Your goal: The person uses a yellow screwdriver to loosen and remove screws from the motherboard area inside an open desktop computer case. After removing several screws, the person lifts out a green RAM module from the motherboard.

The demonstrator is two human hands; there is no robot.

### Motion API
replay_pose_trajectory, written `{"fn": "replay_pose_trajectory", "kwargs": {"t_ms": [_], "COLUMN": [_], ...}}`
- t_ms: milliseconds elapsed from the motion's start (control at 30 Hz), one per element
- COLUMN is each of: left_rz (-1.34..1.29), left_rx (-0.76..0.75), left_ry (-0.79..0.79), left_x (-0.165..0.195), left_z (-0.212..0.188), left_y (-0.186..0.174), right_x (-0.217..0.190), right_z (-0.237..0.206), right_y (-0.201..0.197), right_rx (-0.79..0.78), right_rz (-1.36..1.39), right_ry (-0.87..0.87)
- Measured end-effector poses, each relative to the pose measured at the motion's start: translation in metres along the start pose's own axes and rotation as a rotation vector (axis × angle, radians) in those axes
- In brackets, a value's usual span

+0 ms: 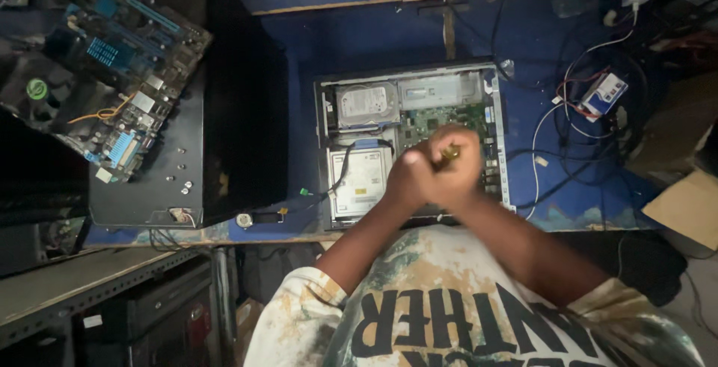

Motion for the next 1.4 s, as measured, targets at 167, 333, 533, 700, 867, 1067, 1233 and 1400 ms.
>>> {"fn": "replay_pose_trajectory", "kwargs": {"t_ms": [167, 333, 533, 700, 867, 1067, 1233, 1400], "left_rz": [0.103, 0.142, 0.086, 0.088, 0.125, 0.114, 0.132, 0.138], "left_rx": [0.085, 0.127, 0.127, 0.148, 0.088, 0.093, 0.171, -0.061], "left_ry": [0.329, 0.188, 0.361, 0.375, 0.197, 0.373, 0.252, 0.075], "left_x": [0.034, 0.024, 0.035, 0.033, 0.014, 0.025, 0.021, 0.009], "left_z": [-0.009, 0.003, -0.008, -0.006, 0.004, -0.014, -0.002, 0.003], "left_y": [-0.013, -0.018, -0.018, -0.014, -0.015, -0.017, -0.026, -0.008], "right_x": [0.033, 0.037, 0.021, 0.045, -0.008, 0.060, 0.040, -0.009], "right_z": [0.011, 0.010, 0.011, 0.019, -0.008, -0.010, 0.019, -0.010], "right_y": [0.021, -0.013, -0.005, 0.007, -0.010, 0.024, 0.010, -0.001], "right_rx": [-1.000, -0.128, -0.279, -0.694, 0.079, -0.775, -0.505, -0.010], "right_rz": [1.093, 0.330, 0.293, 0.816, -0.046, 0.569, 0.426, 0.091], "right_ry": [0.490, 0.303, 0.082, 0.472, -0.043, 0.486, 0.317, -0.074]}}
Point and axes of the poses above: each hand's wrist, its own z-axis towards the middle knuckle, its own y-axis out of the palm, x = y × z, the point moved 10 cm from there along z, towards the middle knuckle, and after that the axes turned 2 degrees about x, right-handed, at the moved point
